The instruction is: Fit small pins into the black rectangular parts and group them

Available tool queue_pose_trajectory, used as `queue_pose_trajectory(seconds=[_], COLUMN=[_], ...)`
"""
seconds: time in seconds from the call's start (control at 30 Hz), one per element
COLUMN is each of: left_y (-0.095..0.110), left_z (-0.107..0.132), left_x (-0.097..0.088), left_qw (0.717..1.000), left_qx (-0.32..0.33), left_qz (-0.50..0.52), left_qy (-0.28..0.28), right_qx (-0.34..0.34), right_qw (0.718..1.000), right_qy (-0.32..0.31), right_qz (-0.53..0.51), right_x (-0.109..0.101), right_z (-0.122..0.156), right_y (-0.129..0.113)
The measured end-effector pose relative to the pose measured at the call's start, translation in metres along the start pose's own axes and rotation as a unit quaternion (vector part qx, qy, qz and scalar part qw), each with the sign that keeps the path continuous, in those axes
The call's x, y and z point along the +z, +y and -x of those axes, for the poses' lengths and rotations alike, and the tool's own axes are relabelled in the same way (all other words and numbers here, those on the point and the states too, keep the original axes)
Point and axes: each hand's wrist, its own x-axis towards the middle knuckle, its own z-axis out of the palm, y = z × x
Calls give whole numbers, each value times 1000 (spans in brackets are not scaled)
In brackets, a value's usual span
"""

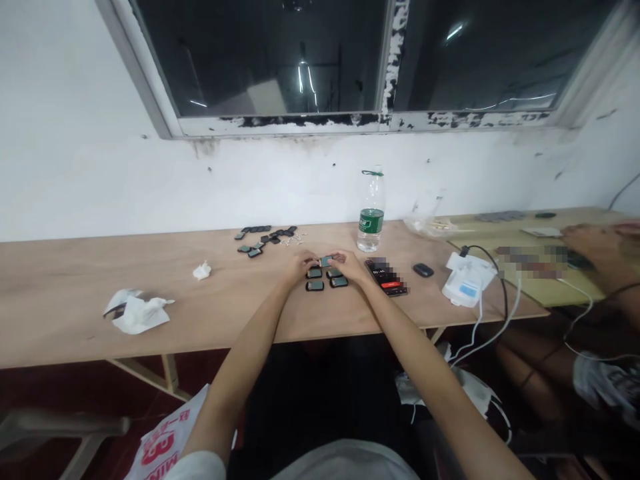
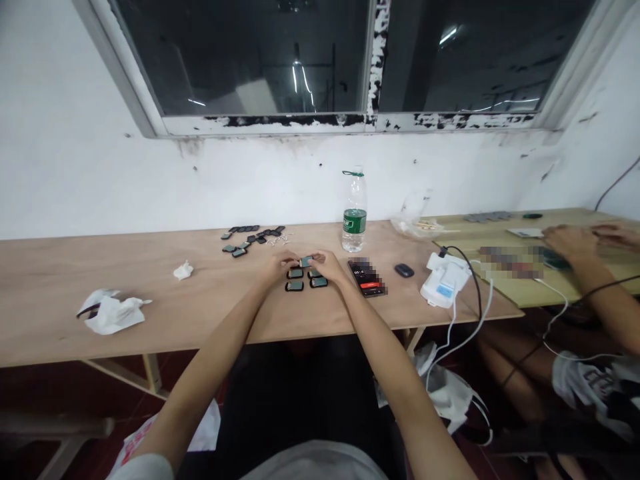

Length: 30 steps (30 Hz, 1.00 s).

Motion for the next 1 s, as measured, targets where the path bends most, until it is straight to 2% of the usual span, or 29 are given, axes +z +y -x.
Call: queue_pose_trajectory(seconds=[0.2, 0.63, 1.0], left_y=[8, -4, -22], left_z=[-1, 0, -1], left_x=[-2, 7, 18], left_qw=[997, 986, 987], left_qx=[58, 136, 125], left_qz=[-44, -90, -98], left_qy=[-37, -23, -5], right_qx=[4, 22, 52], right_qw=[1000, 997, 993], right_qy=[-1, 24, 54], right_qz=[1, -64, -96], right_x=[-1, 0, 2], right_z=[0, -3, -6], right_y=[-1, 7, 8])
